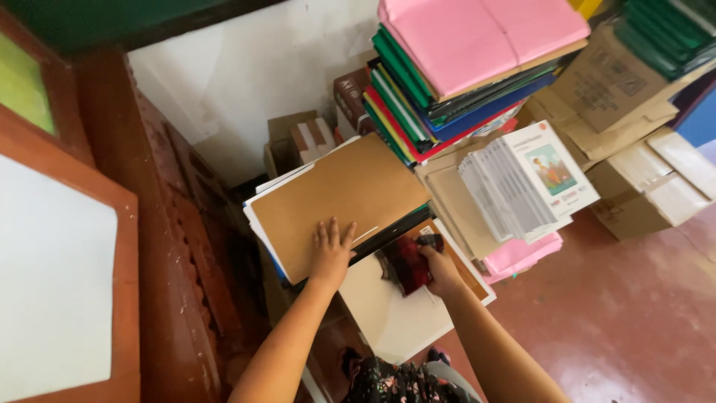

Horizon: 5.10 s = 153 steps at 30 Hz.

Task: Wiping down various folders and envelopes with a cloth to remove dust.

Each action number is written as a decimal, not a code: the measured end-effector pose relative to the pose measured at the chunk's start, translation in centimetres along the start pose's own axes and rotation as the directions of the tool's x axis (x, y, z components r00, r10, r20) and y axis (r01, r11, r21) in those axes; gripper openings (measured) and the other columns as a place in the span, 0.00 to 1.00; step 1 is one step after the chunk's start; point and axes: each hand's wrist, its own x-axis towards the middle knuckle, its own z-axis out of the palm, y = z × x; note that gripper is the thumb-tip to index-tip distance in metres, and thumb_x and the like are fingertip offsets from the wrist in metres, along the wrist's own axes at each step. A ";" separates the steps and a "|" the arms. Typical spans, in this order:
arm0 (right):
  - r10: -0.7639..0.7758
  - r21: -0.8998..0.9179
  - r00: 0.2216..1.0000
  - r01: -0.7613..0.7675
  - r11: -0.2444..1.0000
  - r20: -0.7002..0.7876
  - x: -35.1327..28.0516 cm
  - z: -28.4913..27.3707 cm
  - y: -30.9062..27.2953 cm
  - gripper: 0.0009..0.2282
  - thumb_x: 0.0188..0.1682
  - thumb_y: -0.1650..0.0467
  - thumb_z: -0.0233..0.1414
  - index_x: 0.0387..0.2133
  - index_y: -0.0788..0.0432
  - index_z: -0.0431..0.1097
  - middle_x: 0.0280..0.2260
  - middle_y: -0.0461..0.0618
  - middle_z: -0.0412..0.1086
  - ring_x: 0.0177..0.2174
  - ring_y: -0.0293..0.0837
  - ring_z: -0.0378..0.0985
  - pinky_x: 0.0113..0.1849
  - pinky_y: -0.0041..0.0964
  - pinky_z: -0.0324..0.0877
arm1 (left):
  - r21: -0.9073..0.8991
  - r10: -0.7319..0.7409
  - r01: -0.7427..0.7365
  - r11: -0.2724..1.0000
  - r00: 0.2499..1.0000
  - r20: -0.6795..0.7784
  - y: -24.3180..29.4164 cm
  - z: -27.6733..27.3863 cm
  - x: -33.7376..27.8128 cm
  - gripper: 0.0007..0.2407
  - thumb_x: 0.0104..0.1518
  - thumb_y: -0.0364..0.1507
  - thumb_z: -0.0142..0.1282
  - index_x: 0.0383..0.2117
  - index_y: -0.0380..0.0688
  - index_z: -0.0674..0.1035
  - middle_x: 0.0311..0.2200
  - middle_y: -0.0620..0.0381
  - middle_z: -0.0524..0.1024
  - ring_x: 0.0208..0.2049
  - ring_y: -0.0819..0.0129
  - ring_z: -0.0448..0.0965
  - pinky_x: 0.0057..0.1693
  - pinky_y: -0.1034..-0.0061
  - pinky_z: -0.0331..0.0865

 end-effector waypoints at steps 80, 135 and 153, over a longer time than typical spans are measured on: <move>-0.104 0.265 0.803 -0.068 0.962 0.586 12.8 -8.5 -45.6 0.08 0.45 0.76 0.60 0.36 0.65 0.73 0.28 0.55 0.74 0.30 0.50 0.82 0.32 0.46 0.79 | -0.728 -0.613 -0.087 -0.680 0.612 0.500 29.8 -13.5 40.1 0.25 0.58 0.18 0.48 0.65 0.42 0.65 0.54 0.48 0.77 0.51 0.52 0.81 0.58 0.58 0.75; 0.099 0.178 0.810 -0.243 0.953 0.578 12.0 -10.4 -49.4 0.20 0.42 0.61 0.63 0.40 0.62 0.70 0.32 0.52 0.74 0.35 0.46 0.77 0.40 0.43 0.75 | -0.776 -0.765 -0.114 -0.620 0.308 0.566 30.4 -15.4 44.7 0.22 0.46 0.34 0.71 0.39 0.32 0.72 0.28 0.48 0.76 0.26 0.58 0.86 0.32 0.83 0.82; -0.104 0.454 0.747 -0.281 0.845 0.657 18.6 -12.9 -41.8 0.17 0.41 0.78 0.59 0.46 0.67 0.69 0.42 0.63 0.77 0.42 0.58 0.83 0.45 0.51 0.79 | -0.922 -0.617 0.321 -0.215 0.687 0.383 36.4 -12.3 24.4 0.32 0.41 0.18 0.71 0.56 0.17 0.68 0.54 0.23 0.71 0.56 0.34 0.72 0.57 0.51 0.74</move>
